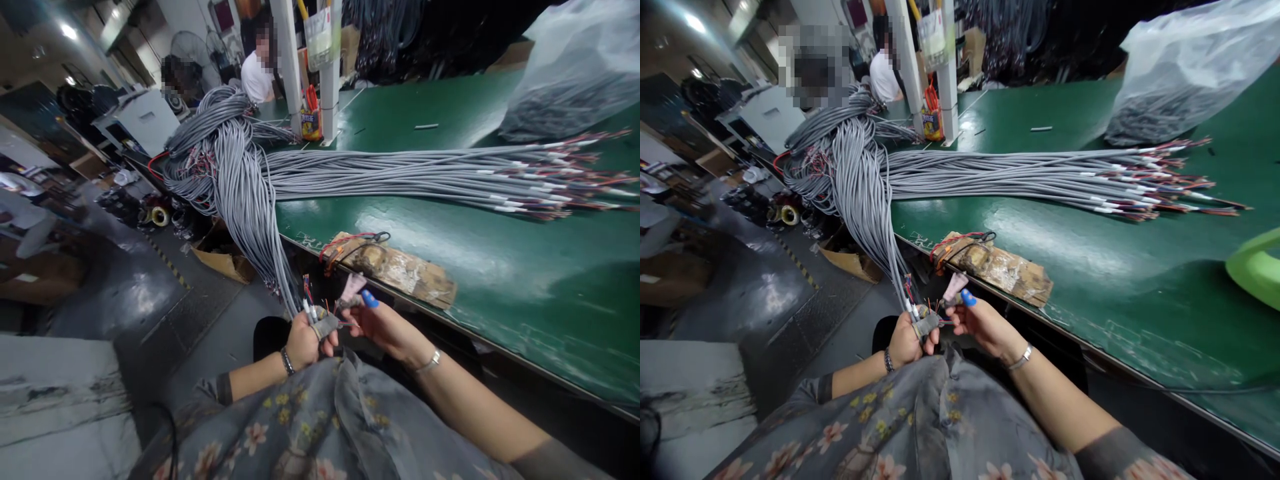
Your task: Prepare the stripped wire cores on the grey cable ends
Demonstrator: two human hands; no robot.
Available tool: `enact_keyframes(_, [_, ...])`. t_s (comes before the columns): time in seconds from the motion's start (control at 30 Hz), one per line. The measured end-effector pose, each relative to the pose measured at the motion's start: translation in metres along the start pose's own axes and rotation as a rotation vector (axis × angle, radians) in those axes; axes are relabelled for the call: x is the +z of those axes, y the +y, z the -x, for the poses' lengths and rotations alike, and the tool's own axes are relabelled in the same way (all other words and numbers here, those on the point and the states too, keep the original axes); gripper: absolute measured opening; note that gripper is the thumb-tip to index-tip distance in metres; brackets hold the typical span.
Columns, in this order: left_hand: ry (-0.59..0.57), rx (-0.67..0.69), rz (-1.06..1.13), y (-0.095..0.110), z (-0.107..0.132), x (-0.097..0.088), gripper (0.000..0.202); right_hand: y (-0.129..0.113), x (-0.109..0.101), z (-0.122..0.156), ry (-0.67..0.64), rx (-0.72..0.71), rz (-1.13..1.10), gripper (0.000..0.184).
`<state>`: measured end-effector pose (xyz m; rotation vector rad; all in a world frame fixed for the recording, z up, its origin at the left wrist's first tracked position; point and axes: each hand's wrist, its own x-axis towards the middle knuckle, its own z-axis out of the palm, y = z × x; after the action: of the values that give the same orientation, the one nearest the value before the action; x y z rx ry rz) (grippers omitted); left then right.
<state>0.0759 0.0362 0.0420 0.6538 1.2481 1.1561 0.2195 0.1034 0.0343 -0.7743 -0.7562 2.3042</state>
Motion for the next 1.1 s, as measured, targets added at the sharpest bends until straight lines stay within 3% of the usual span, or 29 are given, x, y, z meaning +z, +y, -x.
enact_keyframes(0.13, [-0.053, -0.023, -0.119, 0.003, 0.003, 0.000, 0.042, -0.006, 0.001, 0.007, -0.067, 0.051, 0.188, 0.032])
enact_keyframes(0.37, [-0.189, -0.116, -0.290, 0.005, 0.002, 0.002, 0.040, -0.011, 0.016, 0.007, -0.070, -0.172, 0.576, 0.029])
enact_keyframes(0.5, [-0.135, -0.133, -0.260, 0.005, -0.001, 0.000, 0.043, -0.014, 0.014, 0.010, -0.058, -0.270, 0.673, 0.030])
enact_keyframes(0.63, [0.003, -0.102, -0.104, 0.004, -0.004, 0.002, 0.044, -0.009, 0.006, 0.014, -0.032, -0.185, 0.586, 0.033])
enact_keyframes(0.77, [0.022, -0.079, -0.021, 0.002, -0.006, 0.005, 0.045, 0.004, 0.012, 0.016, 0.046, -0.235, 0.396, 0.032])
enact_keyframes(0.97, [-0.109, -0.149, -0.069, 0.004, -0.004, 0.001, 0.048, 0.014, 0.025, 0.012, -0.030, -0.162, 0.213, 0.028])
enact_keyframes(1.1, [-0.184, -0.102, -0.182, 0.004, 0.000, -0.003, 0.045, 0.018, 0.020, 0.004, 0.020, -0.060, 0.160, 0.028])
